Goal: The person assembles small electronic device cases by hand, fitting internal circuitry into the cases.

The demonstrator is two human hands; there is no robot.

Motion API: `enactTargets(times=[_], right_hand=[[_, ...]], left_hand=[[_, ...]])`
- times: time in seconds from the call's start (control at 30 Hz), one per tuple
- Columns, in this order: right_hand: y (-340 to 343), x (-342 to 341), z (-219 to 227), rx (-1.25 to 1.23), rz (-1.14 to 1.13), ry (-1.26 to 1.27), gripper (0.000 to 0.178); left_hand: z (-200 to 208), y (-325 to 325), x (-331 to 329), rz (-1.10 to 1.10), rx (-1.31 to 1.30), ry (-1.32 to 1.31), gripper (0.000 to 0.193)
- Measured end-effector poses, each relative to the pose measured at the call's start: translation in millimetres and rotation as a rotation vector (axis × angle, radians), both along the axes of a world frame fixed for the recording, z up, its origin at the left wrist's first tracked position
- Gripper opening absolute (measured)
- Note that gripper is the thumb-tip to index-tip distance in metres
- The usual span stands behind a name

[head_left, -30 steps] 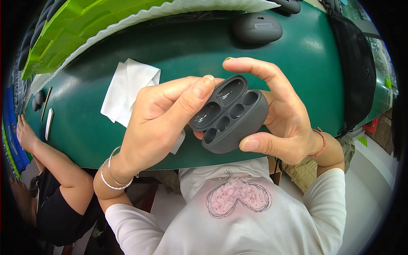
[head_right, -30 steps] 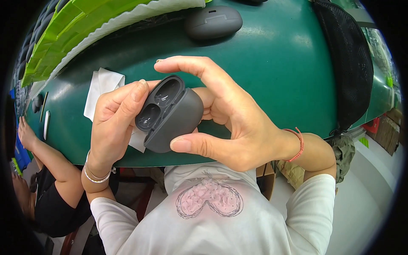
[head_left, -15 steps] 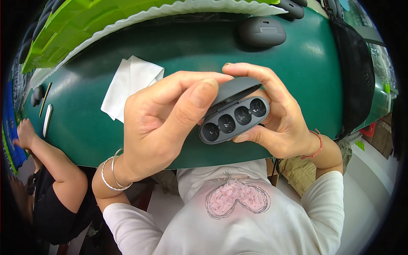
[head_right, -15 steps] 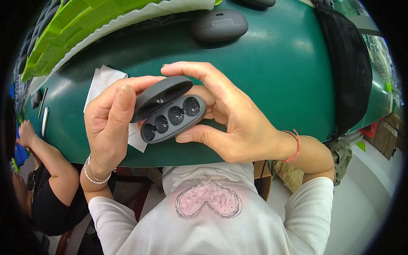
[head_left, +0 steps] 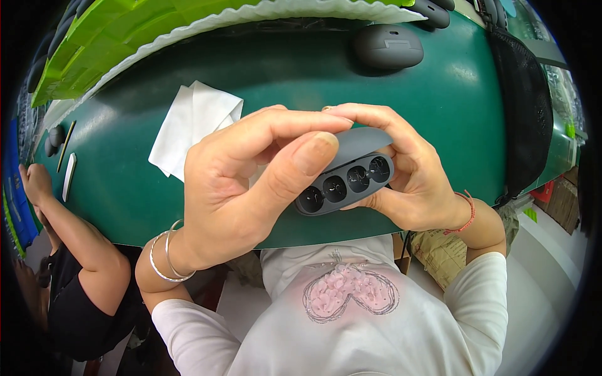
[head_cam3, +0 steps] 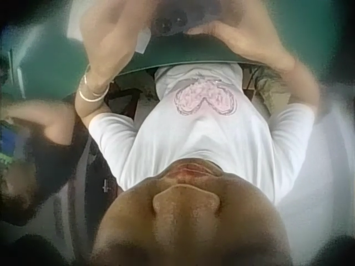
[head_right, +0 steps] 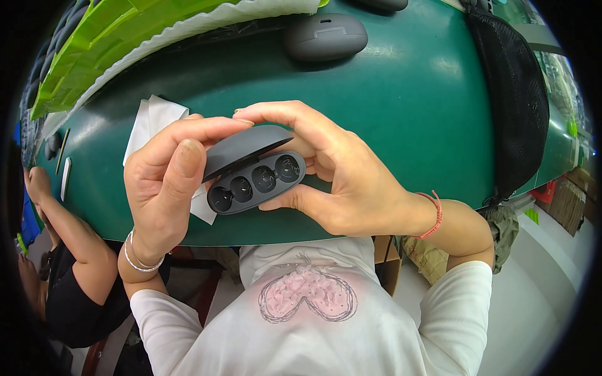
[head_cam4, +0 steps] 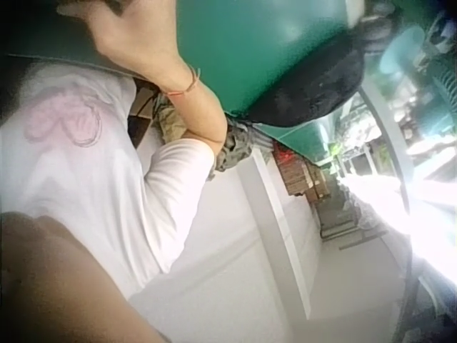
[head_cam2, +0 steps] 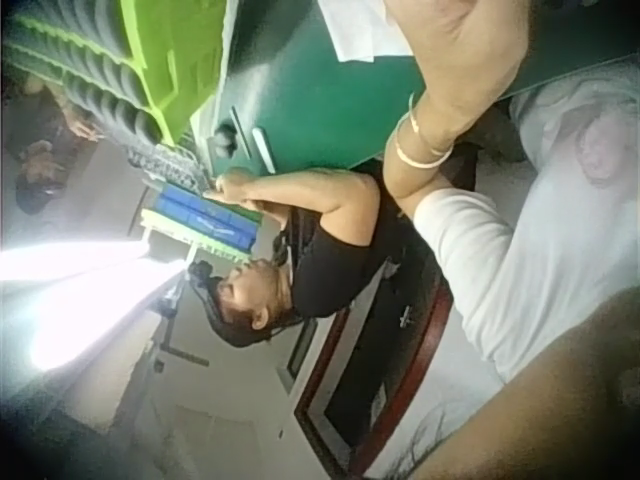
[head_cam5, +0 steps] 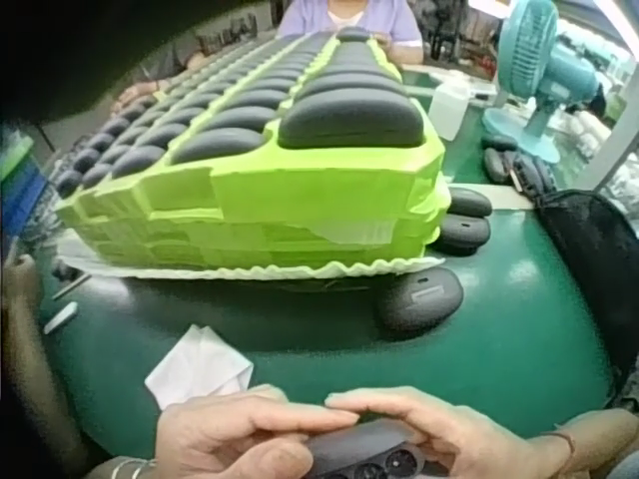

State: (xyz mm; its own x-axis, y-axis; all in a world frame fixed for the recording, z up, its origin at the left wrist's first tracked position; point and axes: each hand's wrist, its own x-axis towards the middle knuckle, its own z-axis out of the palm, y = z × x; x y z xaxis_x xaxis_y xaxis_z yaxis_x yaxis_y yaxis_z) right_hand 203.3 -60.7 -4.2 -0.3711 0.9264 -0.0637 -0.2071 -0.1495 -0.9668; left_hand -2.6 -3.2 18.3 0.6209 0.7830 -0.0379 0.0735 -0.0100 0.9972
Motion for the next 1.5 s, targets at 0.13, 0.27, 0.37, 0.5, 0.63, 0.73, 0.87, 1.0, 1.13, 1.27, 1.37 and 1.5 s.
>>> enactTargets(times=[0.13, 0.27, 0.37, 0.5, 0.63, 0.73, 0.87, 1.0, 1.13, 1.27, 1.37, 1.5], right_hand=[[-1, 3, 0, 0.081, -0.021, -0.104, 0.066], [0, 4, 1, 0.280, -0.021, -0.300, 0.059], [-1, 4, 0, 0.308, -0.060, -0.373, 0.055], [0, 2, 1, 0.306, -0.080, -0.333, 0.051], [0, 1, 0, 0.107, -0.100, -0.078, 0.049], [0, 0, 0, 0.020, -0.148, 0.039, 0.049], [-2, 1, -2, 0.038, -0.251, 0.034, 0.044], [-1, 10, -1, 0.180, -0.229, -0.194, 0.040], [-1, 7, 3, 0.199, -0.220, -0.204, 0.043], [1, 7, 2, 0.307, -0.210, -0.220, 0.043], [1, 6, 3, 0.292, -0.215, -0.204, 0.044], [-2, 3, 3, 0.254, -0.255, -0.084, 0.041]], left_hand=[[2, -2, 3, 0.035, 0.017, 0.016, 0.046], [5, -3, 1, 0.077, 0.039, 0.035, 0.050], [7, 0, 1, 0.048, 0.008, 0.043, 0.052], [2, 3, -4, 0.004, 0.008, 0.050, 0.060], [4, 5, -6, -0.007, -0.041, -0.076, 0.070], [-1, 6, -6, -0.021, -0.038, -0.071, 0.066], [1, -2, 2, 0.019, -0.107, 0.003, 0.042], [-1, -4, 7, 0.020, -0.323, -0.110, 0.033], [-5, -3, 7, 0.051, -0.292, -0.169, 0.030], [-8, -2, 7, 0.059, -0.295, -0.207, 0.030], [-9, -2, 7, 0.063, -0.280, -0.222, 0.030], [-5, -2, 9, 0.060, -0.182, -0.137, 0.031]])
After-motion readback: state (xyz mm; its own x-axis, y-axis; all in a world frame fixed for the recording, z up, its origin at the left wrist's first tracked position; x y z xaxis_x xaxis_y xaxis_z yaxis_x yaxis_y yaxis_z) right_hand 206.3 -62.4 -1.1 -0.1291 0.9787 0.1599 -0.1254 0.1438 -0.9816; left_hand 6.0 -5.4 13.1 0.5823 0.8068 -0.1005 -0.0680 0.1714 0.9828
